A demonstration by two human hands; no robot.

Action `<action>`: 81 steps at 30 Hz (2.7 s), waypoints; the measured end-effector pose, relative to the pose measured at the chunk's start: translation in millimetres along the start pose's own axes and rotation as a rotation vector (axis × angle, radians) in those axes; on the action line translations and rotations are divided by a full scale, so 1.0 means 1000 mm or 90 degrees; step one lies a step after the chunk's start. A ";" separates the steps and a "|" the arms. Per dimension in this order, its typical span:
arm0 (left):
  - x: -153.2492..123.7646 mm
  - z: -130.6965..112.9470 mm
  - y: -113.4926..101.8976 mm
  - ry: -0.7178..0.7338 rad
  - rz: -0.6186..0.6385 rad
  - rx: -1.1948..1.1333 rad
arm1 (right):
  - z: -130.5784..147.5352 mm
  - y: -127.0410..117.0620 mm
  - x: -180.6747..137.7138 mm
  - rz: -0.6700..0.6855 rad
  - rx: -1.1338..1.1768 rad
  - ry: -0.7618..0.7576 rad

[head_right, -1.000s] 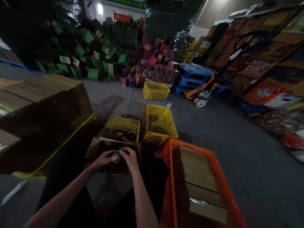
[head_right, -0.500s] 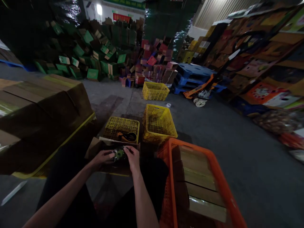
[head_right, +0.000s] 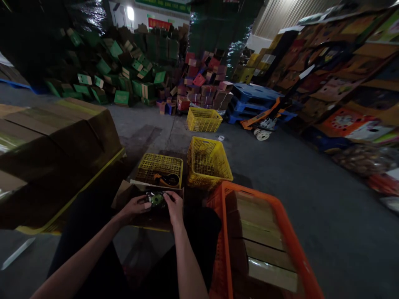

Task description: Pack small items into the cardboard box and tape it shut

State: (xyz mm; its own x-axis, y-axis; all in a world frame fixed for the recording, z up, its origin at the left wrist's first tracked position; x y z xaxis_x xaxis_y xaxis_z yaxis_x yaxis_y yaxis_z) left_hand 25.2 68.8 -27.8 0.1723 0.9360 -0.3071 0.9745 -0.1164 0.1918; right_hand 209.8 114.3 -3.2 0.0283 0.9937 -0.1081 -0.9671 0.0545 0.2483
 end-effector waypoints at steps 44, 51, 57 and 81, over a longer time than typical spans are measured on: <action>-0.013 -0.019 0.018 0.019 0.080 -0.089 | 0.016 0.028 -0.013 0.101 -0.031 0.003; -0.013 -0.026 0.005 0.096 0.003 0.073 | 0.015 0.029 -0.021 0.113 0.034 0.084; -0.004 -0.019 -0.001 0.105 -0.016 0.098 | 0.004 0.025 -0.012 0.093 0.035 0.073; 0.013 0.015 -0.042 0.020 -0.170 0.106 | -0.007 -0.004 0.007 0.027 -0.144 0.006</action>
State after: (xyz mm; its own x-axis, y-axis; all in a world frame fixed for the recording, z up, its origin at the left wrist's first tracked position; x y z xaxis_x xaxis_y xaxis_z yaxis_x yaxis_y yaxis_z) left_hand -11.0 80.8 -53.8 -0.0954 0.9502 -0.2966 0.9952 0.0852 -0.0474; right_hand 212.1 119.9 -11.5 -0.0156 0.9937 -0.1114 -0.9995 -0.0123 0.0303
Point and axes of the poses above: each hand's wrist, its own x-axis towards the middle knuckle, its own y-axis out of the palm, z = x × y, the point moved 8 cm from there along x, towards the middle knuckle, and after that the axes turned 15 degrees about x, right-handed, at the moved point
